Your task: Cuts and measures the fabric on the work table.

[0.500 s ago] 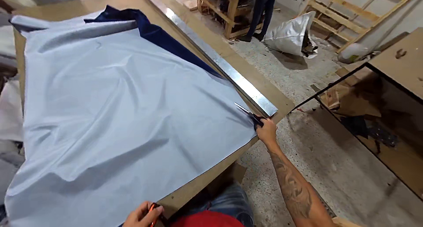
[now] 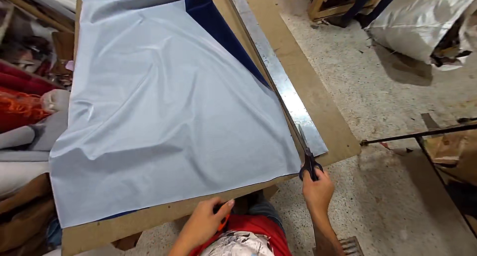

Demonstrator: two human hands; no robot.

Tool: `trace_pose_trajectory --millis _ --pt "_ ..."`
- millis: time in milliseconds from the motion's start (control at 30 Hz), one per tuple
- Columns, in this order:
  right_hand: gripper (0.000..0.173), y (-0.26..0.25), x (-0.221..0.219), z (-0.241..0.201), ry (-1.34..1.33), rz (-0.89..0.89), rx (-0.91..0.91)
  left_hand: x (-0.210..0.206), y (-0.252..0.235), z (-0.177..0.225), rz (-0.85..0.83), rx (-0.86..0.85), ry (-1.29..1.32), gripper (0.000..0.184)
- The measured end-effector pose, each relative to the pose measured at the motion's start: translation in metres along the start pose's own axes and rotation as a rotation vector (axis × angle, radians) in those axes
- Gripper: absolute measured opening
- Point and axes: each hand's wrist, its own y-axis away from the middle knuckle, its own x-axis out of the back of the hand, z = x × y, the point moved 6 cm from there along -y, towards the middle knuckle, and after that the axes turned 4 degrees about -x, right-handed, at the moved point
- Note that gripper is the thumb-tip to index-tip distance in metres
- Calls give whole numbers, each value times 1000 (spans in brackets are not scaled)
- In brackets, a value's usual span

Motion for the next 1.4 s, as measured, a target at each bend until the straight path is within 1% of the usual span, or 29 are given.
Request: trace_pose_trajectory --millis 33,133,167,200,233,300,400,467,533,600,633,667,700,733,767,833,867,900,933,967,1000,1033,1067,1133,1167,1233,1300,1400 --pt "24 11 0 -12 -119 -128 21 -12 -5 19 4 -43 56 61" --pt "25 64 -22 -56 -517 -663 87 -36 -19 61 47 -210 242 64" --pt "28 79 -29 -68 -568 -797 125 -39 -22 72 74 -271 251 64" --pt "30 90 -36 -75 -534 -884 162 -40 -23 81 124 -317 221 63" --pt "27 95 -40 -77 -466 -919 169 -39 -21 88 184 -345 172 61" --pt "21 97 -42 -76 -349 -950 95 -39 -16 89 254 -357 87 59" --pt "18 97 -48 -63 -279 -1024 -96 -48 -13 78 230 -308 10 66" --pt "18 99 -53 -55 -293 -1053 -195 -52 -14 68 223 -232 -23 65" --pt "18 104 -56 -52 -404 -1146 -282 -53 -10 59 236 -166 58 62" --pt "28 112 -55 -54 -505 -1245 -365 -49 -3 49 228 -118 140 63" --pt "33 115 -53 -55 -530 -1273 -401 -42 3 38 215 -87 141 63" --pt "35 113 -47 -55 -564 -1263 -433 -28 11 24 208 -48 106 65" --pt "34 106 -39 -53 -595 -1206 -448 -6 21 5 215 -2 55 68" --pt "32 92 -29 -46 -606 -1104 -444 23 34 -19 238 47 -1 69" --pt "27 73 -17 -34 -593 -968 -412 58 48 -51 271 94 -64 64" --pt "20 27 7 -7 -506 -660 -315 138 76 -121 333 189 -184 49" --pt "20 7 17 5 -446 -525 -244 176 90 -151 340 246 -220 42" --pt "21 -10 23 15 -369 -406 -166 206 103 -172 326 317 -234 36" --pt "21 -21 24 22 -274 -304 -90 229 114 -188 303 378 -234 31" --pt "23 -29 22 27 -172 -218 -20 247 121 -208 287 393 -240 26" --pt "25 -32 16 28 -75 -161 44 264 123 -231 266 363 -259 22" --pt "26 -31 9 28 7 -117 104 272 119 -240 250 340 -253 20" --pt "26 -28 3 27 68 -93 155 270 112 -235 263 359 -218 19" --pt "22 -23 -7 24 160 -47 254 257 94 -209 241 456 -159 20" --pt "20 -20 -9 23 199 -28 287 253 85 -208 221 469 -166 20" --pt "19 -16 -10 21 235 1 299 249 75 -217 206 464 -198 20" --pt "20 -15 -9 21 224 8 265 248 70 -218 212 466 -198 19" --pt "18 -17 -9 26 168 -21 224 246 67 -222 232 480 -215 18"
